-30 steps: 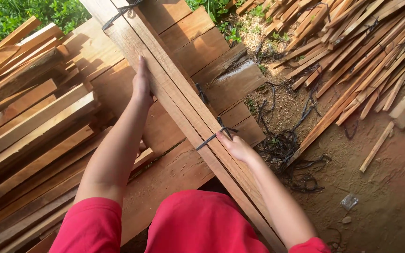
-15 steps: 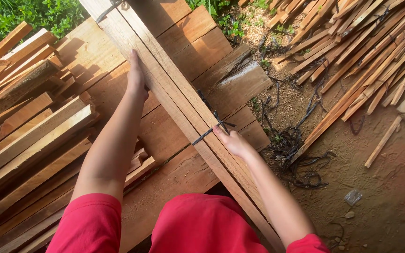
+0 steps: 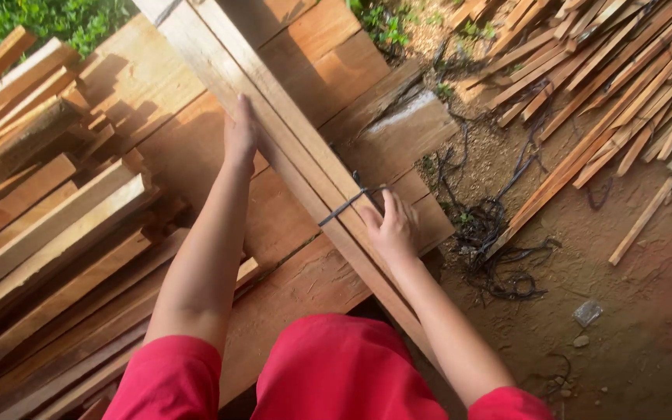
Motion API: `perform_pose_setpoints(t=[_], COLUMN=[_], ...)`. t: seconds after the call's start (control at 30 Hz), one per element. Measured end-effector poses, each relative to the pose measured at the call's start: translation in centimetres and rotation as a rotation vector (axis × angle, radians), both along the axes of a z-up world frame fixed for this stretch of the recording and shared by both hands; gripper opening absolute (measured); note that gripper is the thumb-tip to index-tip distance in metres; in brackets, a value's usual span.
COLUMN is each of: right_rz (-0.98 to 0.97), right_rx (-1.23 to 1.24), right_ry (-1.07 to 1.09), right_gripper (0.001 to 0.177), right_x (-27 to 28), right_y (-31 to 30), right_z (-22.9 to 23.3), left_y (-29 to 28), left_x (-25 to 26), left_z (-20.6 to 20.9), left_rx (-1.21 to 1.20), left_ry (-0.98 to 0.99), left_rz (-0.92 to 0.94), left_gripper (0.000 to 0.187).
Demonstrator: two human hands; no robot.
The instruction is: Arranging and sorting wooden planks on a small wooden rack from a larger stack.
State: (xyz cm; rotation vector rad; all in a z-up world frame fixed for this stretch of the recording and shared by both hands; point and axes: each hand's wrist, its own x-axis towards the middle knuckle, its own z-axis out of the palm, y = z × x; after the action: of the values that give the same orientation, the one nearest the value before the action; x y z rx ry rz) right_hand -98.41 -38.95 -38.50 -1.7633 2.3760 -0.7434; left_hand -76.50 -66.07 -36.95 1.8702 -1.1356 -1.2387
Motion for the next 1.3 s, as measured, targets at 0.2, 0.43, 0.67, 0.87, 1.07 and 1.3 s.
perform_pose_setpoints(t=[0.2, 0.43, 0.67, 0.87, 1.07, 1.3], right_rz=[0.089, 0.066, 0.027, 0.030, 0.040, 0.044], right_rx=[0.594, 0.645, 0.670, 0.695, 0.717, 0.628], right_ry=[-0.108, -0.150, -0.207, -0.304, -0.330, -0.276], right_gripper=[0.142, 0.131, 0.132, 0.129, 0.128, 0.128], right_x=[4.5, 3.9, 4.0, 3.2, 5.1, 4.4], right_y=[0.7, 0.5, -0.3, -1.1, -0.3, -0.1], right_z=[8.9, 8.2, 9.3, 11.2, 10.8, 11.4], left_y=[-0.5, -0.4, 1.3, 2.2, 1.9, 2.2], left_x=[-0.5, -1.2, -2.2, -2.7, -2.6, -1.8], left_z=[-1.2, -1.3, -0.6, 3.7, 4.7, 5.7], left_rx=[0.006, -0.016, 0.040, 0.142, 0.205, 0.184], left_ry=[-0.087, -0.097, -0.072, 0.012, 0.050, 0.213], left_rz=[0.042, 0.095, 0.079, 0.086, 0.115, 0.142], left_gripper=[0.076, 0.075, 0.089, 0.092, 0.093, 0.091])
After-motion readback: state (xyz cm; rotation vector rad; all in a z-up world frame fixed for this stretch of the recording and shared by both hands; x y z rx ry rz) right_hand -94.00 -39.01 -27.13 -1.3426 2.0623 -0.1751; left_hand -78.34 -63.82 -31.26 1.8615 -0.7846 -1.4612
